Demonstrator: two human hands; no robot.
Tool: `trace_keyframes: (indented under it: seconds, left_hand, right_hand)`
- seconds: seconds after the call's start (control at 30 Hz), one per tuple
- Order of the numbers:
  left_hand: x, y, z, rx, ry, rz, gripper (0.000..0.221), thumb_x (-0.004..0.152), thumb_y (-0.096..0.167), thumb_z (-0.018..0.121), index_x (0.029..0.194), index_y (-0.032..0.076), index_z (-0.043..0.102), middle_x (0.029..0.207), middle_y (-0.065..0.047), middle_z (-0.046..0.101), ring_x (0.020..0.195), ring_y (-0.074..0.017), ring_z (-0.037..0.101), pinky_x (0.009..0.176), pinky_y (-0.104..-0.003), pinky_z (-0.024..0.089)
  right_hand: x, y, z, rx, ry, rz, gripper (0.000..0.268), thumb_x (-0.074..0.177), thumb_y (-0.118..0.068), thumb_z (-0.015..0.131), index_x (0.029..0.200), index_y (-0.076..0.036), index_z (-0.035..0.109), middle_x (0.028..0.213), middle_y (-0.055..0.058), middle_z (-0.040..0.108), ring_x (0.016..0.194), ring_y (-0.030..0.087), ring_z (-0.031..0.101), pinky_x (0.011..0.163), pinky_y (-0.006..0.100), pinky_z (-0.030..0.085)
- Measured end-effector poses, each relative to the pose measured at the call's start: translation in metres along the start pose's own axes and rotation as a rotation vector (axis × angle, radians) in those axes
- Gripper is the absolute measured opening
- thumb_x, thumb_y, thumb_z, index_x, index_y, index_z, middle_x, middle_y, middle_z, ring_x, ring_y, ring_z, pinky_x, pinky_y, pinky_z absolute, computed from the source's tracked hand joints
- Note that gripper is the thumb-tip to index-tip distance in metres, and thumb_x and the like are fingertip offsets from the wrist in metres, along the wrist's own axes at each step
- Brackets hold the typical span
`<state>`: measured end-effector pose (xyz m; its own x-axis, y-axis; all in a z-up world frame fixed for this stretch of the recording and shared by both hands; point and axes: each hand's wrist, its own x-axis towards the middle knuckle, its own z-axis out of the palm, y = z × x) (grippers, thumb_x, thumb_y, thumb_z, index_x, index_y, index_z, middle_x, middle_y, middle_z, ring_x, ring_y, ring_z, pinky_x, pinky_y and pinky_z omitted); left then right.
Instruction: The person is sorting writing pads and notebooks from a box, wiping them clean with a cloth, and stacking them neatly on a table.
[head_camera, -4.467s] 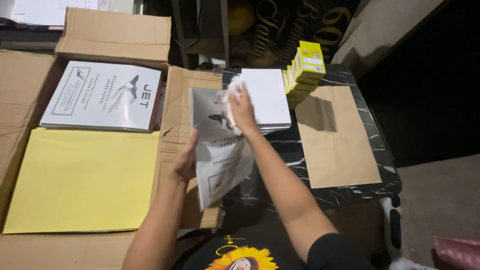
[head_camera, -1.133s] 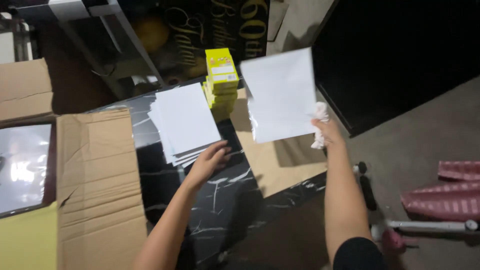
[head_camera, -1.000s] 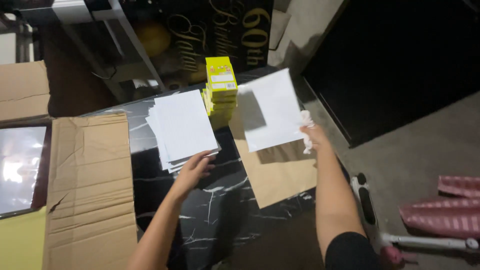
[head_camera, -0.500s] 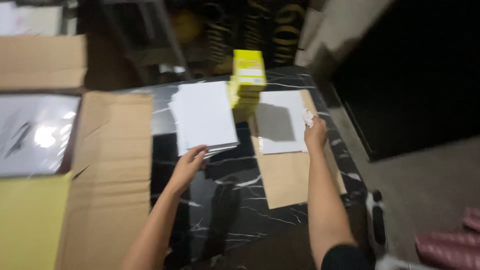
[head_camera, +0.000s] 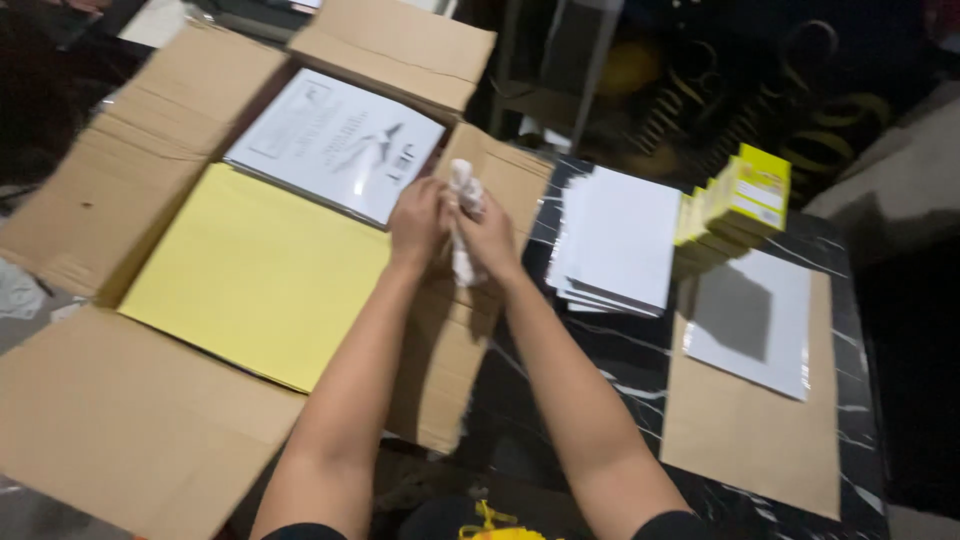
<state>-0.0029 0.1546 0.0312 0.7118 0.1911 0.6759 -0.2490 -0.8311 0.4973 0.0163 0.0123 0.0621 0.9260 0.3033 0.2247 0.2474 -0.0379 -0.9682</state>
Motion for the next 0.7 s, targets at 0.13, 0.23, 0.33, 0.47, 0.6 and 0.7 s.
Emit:
trace_keyframes:
  seconds: [0.13,0.23,0.33,0.47,0.6,0.7]
  left_hand:
    - [0.001,-0.06,-0.038,0.385,-0.054,-0.024,0.041,0.087,0.028,0.075,0.121,0.007,0.065,0.131,-0.022,0.062,0.123,-0.0495,0.056,0.099,-0.059,0.047]
    - [-0.02,-0.109,-0.019,0.601,-0.339,-0.08,0.068,0.069,0.032,0.079,0.13,0.009,0.059,0.147,-0.029,0.049,0.132,-0.0565,0.045,0.097,-0.073,0.039]
    - [-0.038,-0.158,0.029,0.831,-0.164,0.108,0.052,0.095,0.021,0.073,0.143,0.019,0.054,0.151,-0.025,0.048,0.133,-0.0568,0.043,0.101,-0.072,0.041]
    - [-0.007,-0.101,-0.024,0.698,-0.446,-0.02,0.05,0.087,0.017,0.063,0.137,0.01,0.055,0.144,-0.027,0.051,0.125,-0.0583,0.05,0.094,-0.07,0.046]
    - [0.023,-0.055,-0.091,0.441,-0.613,-0.112,0.028,0.092,0.012,0.057,0.118,0.005,0.06,0.115,-0.018,0.067,0.108,-0.0474,0.063,0.081,-0.058,0.056]
    - [0.007,-0.086,-0.08,0.321,-0.523,-0.106,0.008,0.098,0.013,0.059,0.103,0.007,0.061,0.096,-0.015,0.069,0.09,-0.0394,0.069,0.072,-0.051,0.058]
  right_hand:
    - [0.029,0.043,0.084,0.366,-0.045,0.179,0.022,0.098,-0.018,0.071,0.11,0.0,0.066,0.089,0.007,0.068,0.075,0.017,0.064,0.065,0.032,0.052]
    - [0.04,0.061,0.118,0.441,0.067,0.285,0.019,0.098,-0.016,0.071,0.108,0.0,0.067,0.091,0.006,0.069,0.075,0.015,0.064,0.065,0.03,0.053]
    - [0.051,0.063,0.127,0.513,0.157,0.301,0.019,0.097,-0.015,0.069,0.109,0.0,0.068,0.095,0.005,0.072,0.08,0.014,0.067,0.069,0.029,0.056]
    - [0.061,0.061,0.125,0.596,0.224,0.319,0.019,0.097,-0.014,0.068,0.11,0.0,0.066,0.095,0.007,0.071,0.079,0.016,0.067,0.069,0.031,0.056]
    - [0.066,0.059,0.123,0.564,0.272,0.303,0.021,0.097,-0.012,0.068,0.112,0.001,0.065,0.095,0.007,0.07,0.078,0.016,0.067,0.069,0.032,0.056]
    - [0.069,0.058,0.125,0.522,0.299,0.264,0.02,0.097,-0.013,0.069,0.112,0.0,0.065,0.095,0.005,0.07,0.079,0.014,0.066,0.069,0.03,0.056]
